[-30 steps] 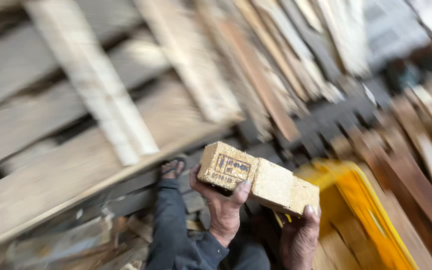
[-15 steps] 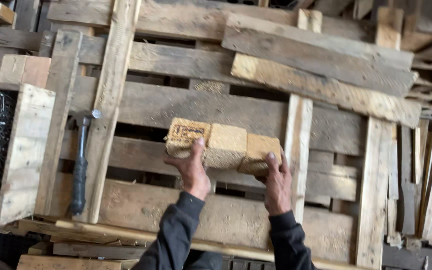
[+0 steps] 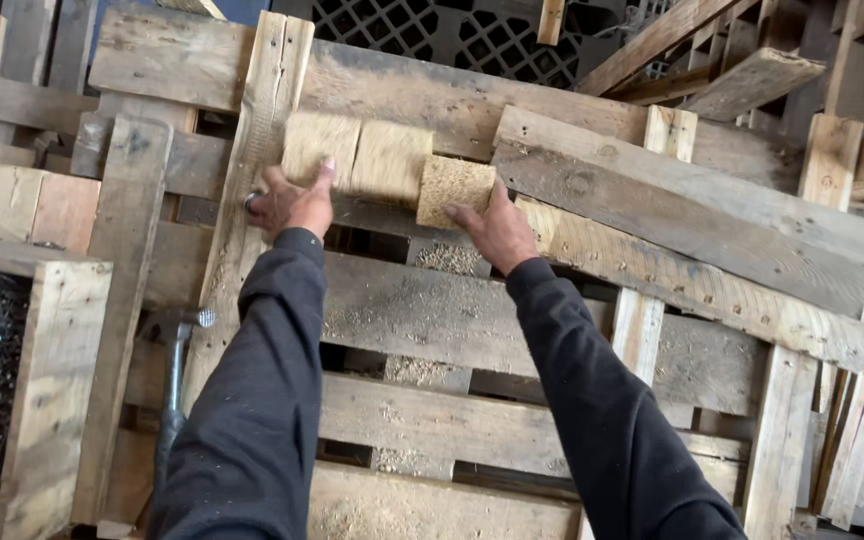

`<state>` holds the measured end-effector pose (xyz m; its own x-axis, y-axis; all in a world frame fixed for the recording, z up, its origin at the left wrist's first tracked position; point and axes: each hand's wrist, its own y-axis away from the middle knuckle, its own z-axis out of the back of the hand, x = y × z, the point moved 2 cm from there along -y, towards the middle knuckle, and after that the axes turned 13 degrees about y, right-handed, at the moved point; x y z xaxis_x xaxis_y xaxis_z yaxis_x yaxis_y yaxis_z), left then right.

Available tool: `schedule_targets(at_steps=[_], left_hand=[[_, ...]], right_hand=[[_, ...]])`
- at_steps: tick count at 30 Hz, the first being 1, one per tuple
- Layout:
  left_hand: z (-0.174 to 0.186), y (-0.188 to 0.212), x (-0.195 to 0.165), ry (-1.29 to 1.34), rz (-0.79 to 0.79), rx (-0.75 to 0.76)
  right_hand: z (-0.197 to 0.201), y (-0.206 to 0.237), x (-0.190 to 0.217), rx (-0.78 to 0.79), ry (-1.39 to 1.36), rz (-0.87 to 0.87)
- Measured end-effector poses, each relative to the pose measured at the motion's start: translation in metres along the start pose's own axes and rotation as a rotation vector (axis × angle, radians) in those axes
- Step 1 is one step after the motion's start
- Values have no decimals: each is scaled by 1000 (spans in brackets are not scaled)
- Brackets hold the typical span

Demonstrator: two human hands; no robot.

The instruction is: The person assembles wooden pallets by placing small wooden blocks on a pallet frame, positioning planks, and hammering nails to secure the components. They repeatedly retrieve blocks from a yellow crate and arrange them on the pallet structure.

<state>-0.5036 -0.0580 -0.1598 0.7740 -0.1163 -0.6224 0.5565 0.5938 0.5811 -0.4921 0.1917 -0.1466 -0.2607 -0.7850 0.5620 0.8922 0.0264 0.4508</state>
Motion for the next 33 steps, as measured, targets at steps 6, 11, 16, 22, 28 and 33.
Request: schedule_targets(at_steps=[6,11,16,22,28,33], left_hand=[[-19,-40,7,309,-284,-53],[-5,-48,1,-128,-412,-22],[-18,-70,-76,-632,-987,578],[-56,-63,-68,-977,-899,643],[-37,-74,-50,-605,-1192,553],[-54,-101,-72,-476,-1263,597]], right_hand=[[-14,-18,-15,-208,-7,68],[-33,-22,-36,-326,-20,179],[-29,-29,-36,-277,438,91],[-18,-46,-23,-282,760,577],[-16,-49,-33,-120,383,586],[-3,-81,-15,-188,409,509]])
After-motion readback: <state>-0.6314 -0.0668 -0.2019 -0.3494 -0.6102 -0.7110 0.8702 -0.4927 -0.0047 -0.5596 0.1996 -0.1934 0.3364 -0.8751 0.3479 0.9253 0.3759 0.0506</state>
